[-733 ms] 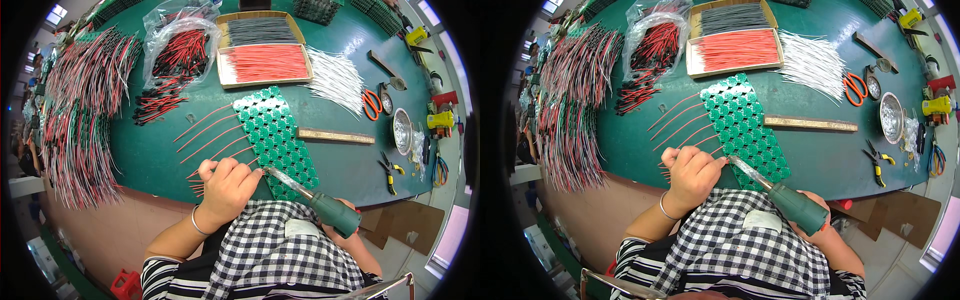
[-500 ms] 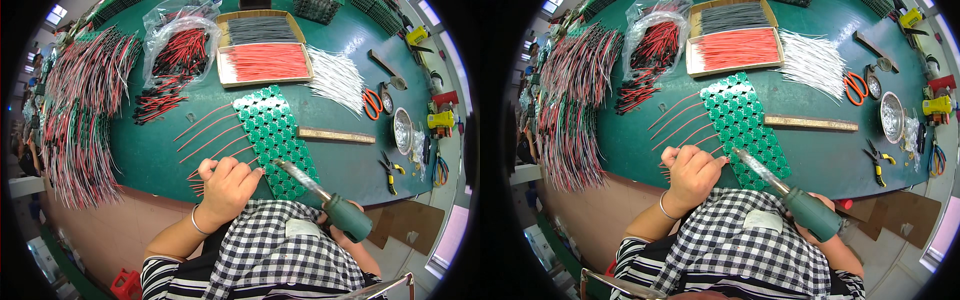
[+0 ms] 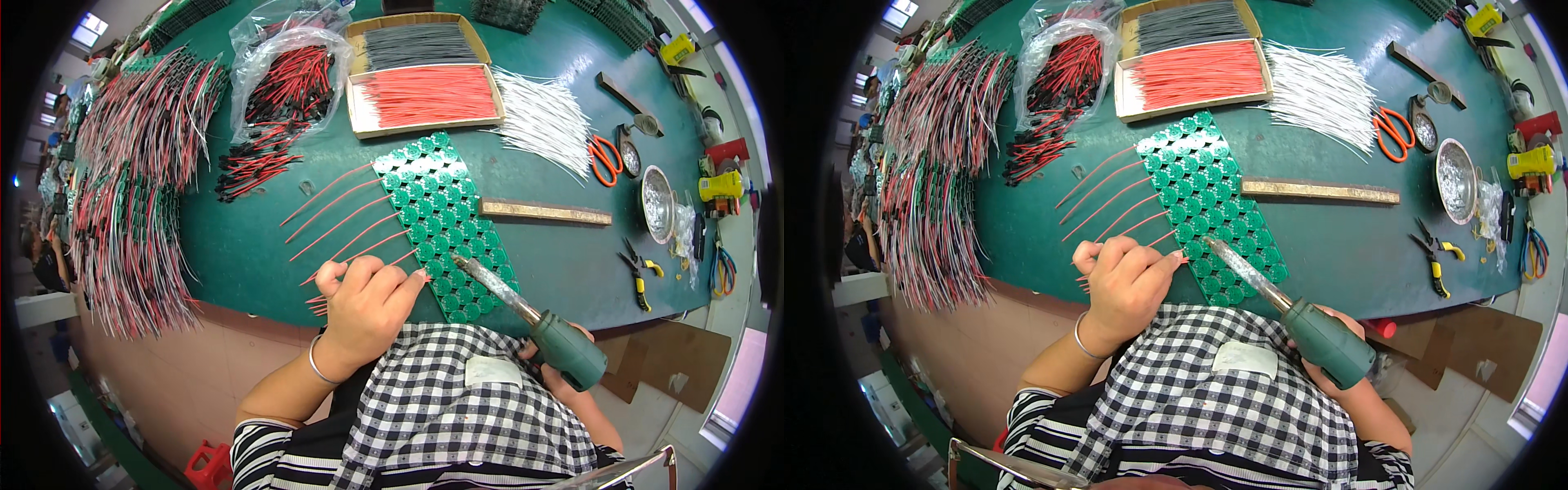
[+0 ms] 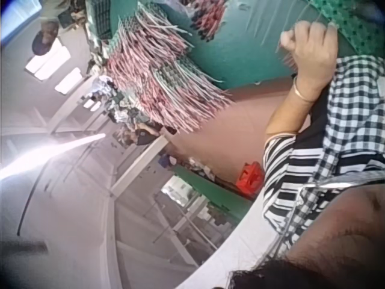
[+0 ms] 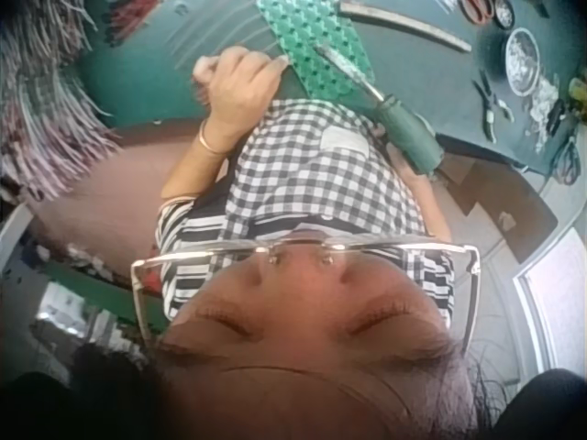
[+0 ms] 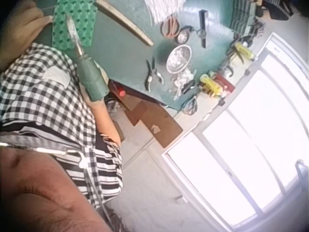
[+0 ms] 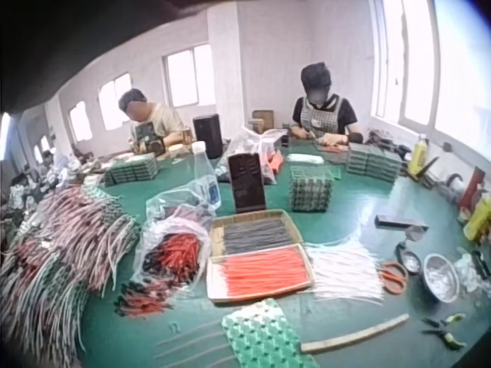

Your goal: The person assembles LED boards by connecting wires to a circuit board using a heat gun.

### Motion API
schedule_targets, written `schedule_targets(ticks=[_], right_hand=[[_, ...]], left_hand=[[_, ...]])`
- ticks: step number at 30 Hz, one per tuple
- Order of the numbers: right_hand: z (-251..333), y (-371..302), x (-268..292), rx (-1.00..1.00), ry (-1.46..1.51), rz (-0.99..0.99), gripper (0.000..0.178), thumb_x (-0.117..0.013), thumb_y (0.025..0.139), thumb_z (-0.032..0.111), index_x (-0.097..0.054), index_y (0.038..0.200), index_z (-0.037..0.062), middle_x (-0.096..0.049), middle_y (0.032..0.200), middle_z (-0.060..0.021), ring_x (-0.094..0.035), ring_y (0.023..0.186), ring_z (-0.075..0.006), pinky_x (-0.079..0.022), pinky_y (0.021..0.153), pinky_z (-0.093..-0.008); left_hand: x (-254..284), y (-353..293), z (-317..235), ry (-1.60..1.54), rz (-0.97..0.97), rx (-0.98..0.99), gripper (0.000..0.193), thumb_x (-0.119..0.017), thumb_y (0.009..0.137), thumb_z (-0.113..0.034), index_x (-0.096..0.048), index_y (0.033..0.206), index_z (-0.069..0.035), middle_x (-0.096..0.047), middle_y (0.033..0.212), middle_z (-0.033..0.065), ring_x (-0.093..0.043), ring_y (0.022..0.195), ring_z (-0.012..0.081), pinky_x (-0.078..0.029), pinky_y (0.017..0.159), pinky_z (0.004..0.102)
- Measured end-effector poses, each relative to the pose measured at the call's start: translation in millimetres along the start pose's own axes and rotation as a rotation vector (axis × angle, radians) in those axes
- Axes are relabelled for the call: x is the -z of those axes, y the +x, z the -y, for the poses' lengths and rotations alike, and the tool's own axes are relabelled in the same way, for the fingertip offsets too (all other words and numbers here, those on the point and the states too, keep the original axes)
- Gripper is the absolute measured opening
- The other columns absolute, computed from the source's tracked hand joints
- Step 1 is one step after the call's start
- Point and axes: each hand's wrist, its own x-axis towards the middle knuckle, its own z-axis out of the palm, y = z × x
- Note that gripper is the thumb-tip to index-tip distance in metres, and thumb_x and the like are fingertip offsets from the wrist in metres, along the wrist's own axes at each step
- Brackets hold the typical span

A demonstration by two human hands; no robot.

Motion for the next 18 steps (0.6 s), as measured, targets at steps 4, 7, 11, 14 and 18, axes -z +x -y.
schedule_targets(ticks=[4, 7, 11, 14, 18], right_hand=[[-28, -20, 4, 0.124, -0.253, -0.032, 0.031, -0.063, 0.084, 0.017, -0.065, 0.113, 0.005, -0.069, 0.104, -0.0089, -0.067, 0.093, -0.0263, -0.049, 0.093, -0.0393], [-28, -11, 7, 0.339, -0.466, 0.051, 0.025, -0.06, 0.089, 0.025, -0.059, 0.102, 0.0029, -0.066, 0.075, -0.0046, -0.063, 0.069, -0.019, -0.048, 0.077, -0.0355], [-28, -11, 2, 0.317, -0.398, 0.036, 0.022, -0.061, 0.087, 0.018, -0.059, 0.102, 0.0026, -0.065, 0.073, -0.0049, -0.063, 0.066, -0.0202, -0.048, 0.078, -0.036], [-24, -6, 1, 0.368, -0.377, 0.021, 0.021, -0.062, 0.086, 0.015, -0.06, 0.102, 0.0022, -0.066, 0.076, -0.0056, -0.063, 0.066, -0.0199, -0.048, 0.079, -0.0367], [-26, -5, -2, 0.454, -0.396, 0.003, 0.024, -0.064, 0.084, 0.012, -0.06, 0.106, 0.003, -0.067, 0.089, -0.0087, -0.064, 0.071, -0.0224, -0.048, 0.082, -0.0387]], left_hand=[[5, -5, -8, -0.022, 0.023, -0.004, 0.011, -0.072, 0.073, -0.013, -0.073, 0.082, -0.018, -0.053, 0.07, -0.0069, -0.051, 0.075, 0.0128, -0.024, 0.079, 0.0388], [3, -8, -11, -0.012, 0.019, -0.006, 0.007, -0.071, 0.074, -0.014, -0.072, 0.08, -0.018, -0.051, 0.069, -0.0063, -0.05, 0.075, 0.0126, -0.024, 0.079, 0.0384], [2, -7, -12, -0.022, 0.021, -0.007, 0.004, -0.072, 0.073, -0.015, -0.071, 0.076, -0.017, -0.05, 0.068, -0.0056, -0.049, 0.073, 0.0128, -0.024, 0.078, 0.0382], [1, -6, -12, -0.015, 0.019, -0.01, 0.005, -0.073, 0.072, -0.015, -0.07, 0.076, -0.017, -0.049, 0.067, -0.0056, -0.049, 0.073, 0.013, -0.024, 0.078, 0.0383], [2, -5, -13, -0.02, 0.023, -0.007, 0.007, -0.074, 0.071, -0.012, -0.07, 0.077, -0.016, -0.049, 0.067, -0.006, -0.049, 0.072, 0.0131, -0.024, 0.077, 0.0381]])
